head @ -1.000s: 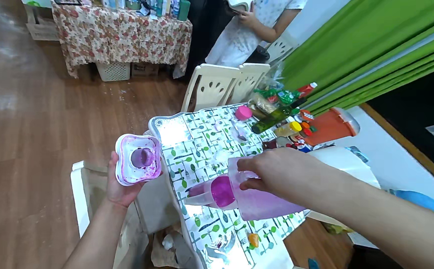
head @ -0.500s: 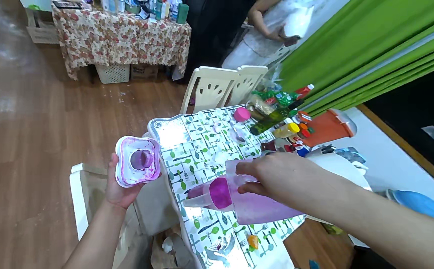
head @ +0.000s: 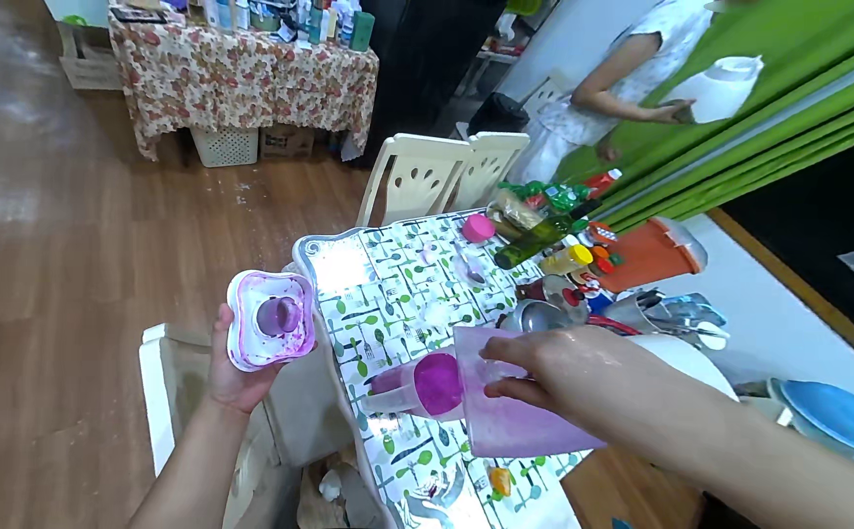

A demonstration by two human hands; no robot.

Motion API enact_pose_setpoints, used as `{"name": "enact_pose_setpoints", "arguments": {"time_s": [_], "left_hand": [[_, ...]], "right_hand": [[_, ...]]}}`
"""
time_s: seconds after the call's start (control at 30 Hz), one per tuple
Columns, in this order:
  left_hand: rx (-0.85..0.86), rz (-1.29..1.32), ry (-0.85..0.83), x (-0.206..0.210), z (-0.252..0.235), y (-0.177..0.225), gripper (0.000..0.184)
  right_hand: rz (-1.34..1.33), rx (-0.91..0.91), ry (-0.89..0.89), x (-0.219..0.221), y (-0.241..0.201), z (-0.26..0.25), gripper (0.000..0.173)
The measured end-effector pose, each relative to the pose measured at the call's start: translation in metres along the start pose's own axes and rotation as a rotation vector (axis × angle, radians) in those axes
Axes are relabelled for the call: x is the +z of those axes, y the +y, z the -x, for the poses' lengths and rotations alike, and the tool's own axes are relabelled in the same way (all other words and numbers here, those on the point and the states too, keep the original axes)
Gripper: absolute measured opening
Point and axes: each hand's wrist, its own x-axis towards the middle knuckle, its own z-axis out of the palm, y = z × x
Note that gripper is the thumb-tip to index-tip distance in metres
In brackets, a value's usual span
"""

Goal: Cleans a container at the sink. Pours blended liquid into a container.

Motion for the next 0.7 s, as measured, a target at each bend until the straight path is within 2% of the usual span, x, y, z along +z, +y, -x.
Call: {"name": "enact_pose_setpoints", "arguments": {"time_s": [0.13, 0.3, 0.47, 0.6, 0.7], "left_hand": [[0.001, -0.032, 0.021, 0.003, 0.001, -0.001, 0.078], [-0.010, -0.008, -0.028, -0.003, 0.001, -0.002, 0.082], [0.005, -0.015, -0.047, 0.001, 0.000, 0.000, 0.082], [0.037, -0.053, 0.008, 0.015, 0.003, 0.004, 0.075], [0.037, -0.050, -0.006, 0.015, 0.003, 0.005, 0.079]], "right_hand": [[-0.022, 0.014, 0.061, 0.012, 0.007, 0.012, 0.033], [-0.061, 0.034, 0.135, 0.020, 0.009, 0.025, 0.038], [-0.084, 0.030, 0.165, 0.023, 0.016, 0.039, 0.046], [-0.102, 0.025, 0.177, 0.023, 0.023, 0.050, 0.048], [-0.122, 0.039, 0.176, 0.023, 0.027, 0.057, 0.050]]}}
